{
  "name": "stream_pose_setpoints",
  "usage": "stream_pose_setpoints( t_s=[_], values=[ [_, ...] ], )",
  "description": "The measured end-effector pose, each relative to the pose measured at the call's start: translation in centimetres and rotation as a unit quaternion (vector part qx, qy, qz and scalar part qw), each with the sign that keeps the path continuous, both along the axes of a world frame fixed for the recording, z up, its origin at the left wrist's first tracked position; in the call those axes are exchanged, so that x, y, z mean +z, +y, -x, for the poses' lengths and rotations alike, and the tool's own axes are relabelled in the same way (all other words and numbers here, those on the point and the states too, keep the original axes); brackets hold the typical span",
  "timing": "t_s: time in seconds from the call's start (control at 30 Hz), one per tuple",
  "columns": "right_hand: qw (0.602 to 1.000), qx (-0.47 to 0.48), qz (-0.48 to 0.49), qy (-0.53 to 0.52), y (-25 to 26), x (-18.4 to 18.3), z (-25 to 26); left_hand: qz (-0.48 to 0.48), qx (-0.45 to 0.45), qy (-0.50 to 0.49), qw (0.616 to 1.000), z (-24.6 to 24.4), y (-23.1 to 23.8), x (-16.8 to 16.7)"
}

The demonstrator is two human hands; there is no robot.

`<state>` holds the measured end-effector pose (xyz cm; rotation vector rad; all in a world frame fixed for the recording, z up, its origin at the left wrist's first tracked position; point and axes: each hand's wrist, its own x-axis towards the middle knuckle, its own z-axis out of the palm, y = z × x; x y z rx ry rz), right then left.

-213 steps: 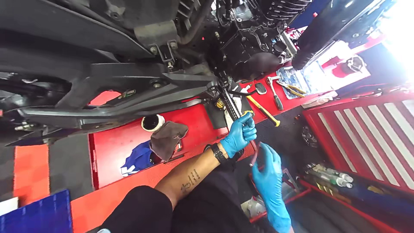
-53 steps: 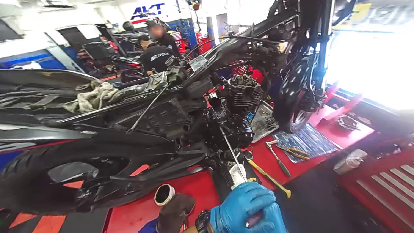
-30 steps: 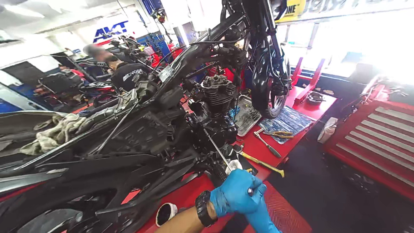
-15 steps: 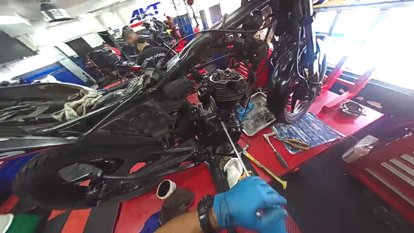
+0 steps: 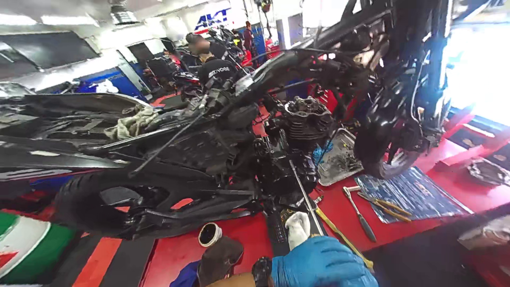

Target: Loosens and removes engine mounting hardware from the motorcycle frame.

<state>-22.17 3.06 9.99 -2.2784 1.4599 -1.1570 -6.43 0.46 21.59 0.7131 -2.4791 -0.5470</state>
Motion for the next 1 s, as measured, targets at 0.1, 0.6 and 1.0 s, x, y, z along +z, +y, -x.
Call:
stream_pose_setpoints(
  t_s=[0.1,0.6,1.0],
  values=[
    [0.985,0.003,0.007,0.17,-0.3,2.0,0.3,0.079,0.085,0.006,0.993,-0.4,1.0,2.7],
    [0.929,-0.105,-0.155,-0.32,2.5,6.5,-4.4,-0.022,-0.198,0.078,0.977,1.1,-3.7,-8.7],
    [0.975,-0.026,0.012,-0.218,1.4,0.2,-1.3,0.01,-0.194,0.116,0.974,0.8,-2.9,-7.9]
  ],
)
